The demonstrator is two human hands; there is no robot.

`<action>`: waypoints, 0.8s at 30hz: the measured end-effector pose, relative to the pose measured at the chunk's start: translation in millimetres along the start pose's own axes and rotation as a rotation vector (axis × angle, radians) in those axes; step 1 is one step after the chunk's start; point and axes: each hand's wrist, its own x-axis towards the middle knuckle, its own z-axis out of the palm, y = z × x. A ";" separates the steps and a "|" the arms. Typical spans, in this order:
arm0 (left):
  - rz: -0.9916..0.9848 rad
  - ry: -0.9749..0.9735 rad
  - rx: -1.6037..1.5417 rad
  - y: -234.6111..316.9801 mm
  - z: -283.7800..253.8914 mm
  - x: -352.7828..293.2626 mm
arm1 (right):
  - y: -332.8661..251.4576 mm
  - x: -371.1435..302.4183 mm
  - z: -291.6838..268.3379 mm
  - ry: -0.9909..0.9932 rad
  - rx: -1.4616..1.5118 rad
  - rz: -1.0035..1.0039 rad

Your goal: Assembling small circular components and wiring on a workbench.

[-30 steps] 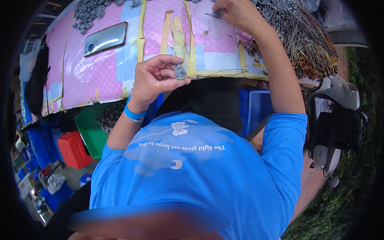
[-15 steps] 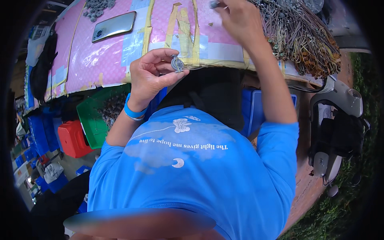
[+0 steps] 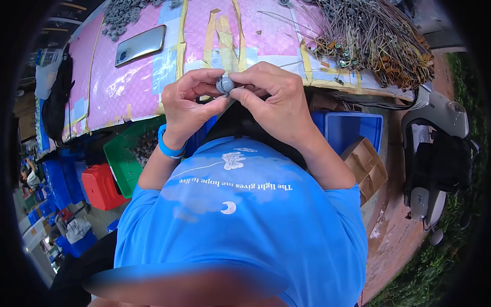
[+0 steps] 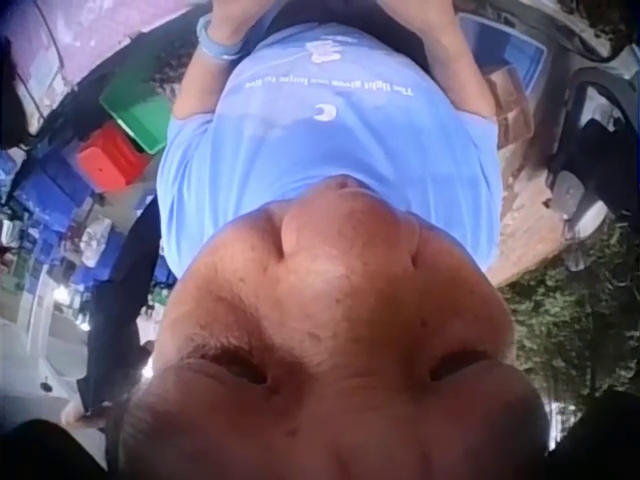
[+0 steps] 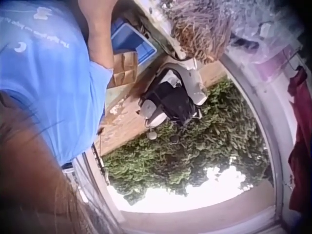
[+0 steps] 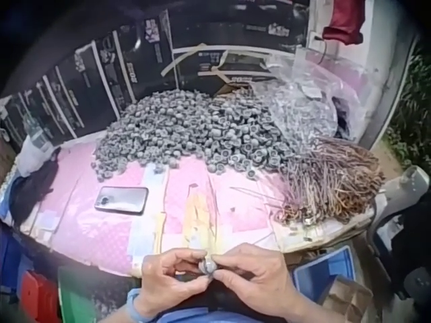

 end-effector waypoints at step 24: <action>-0.022 -0.131 -0.218 4.8 10.6 5.8 | 47.2 9.1 0.9 -0.212 0.815 0.097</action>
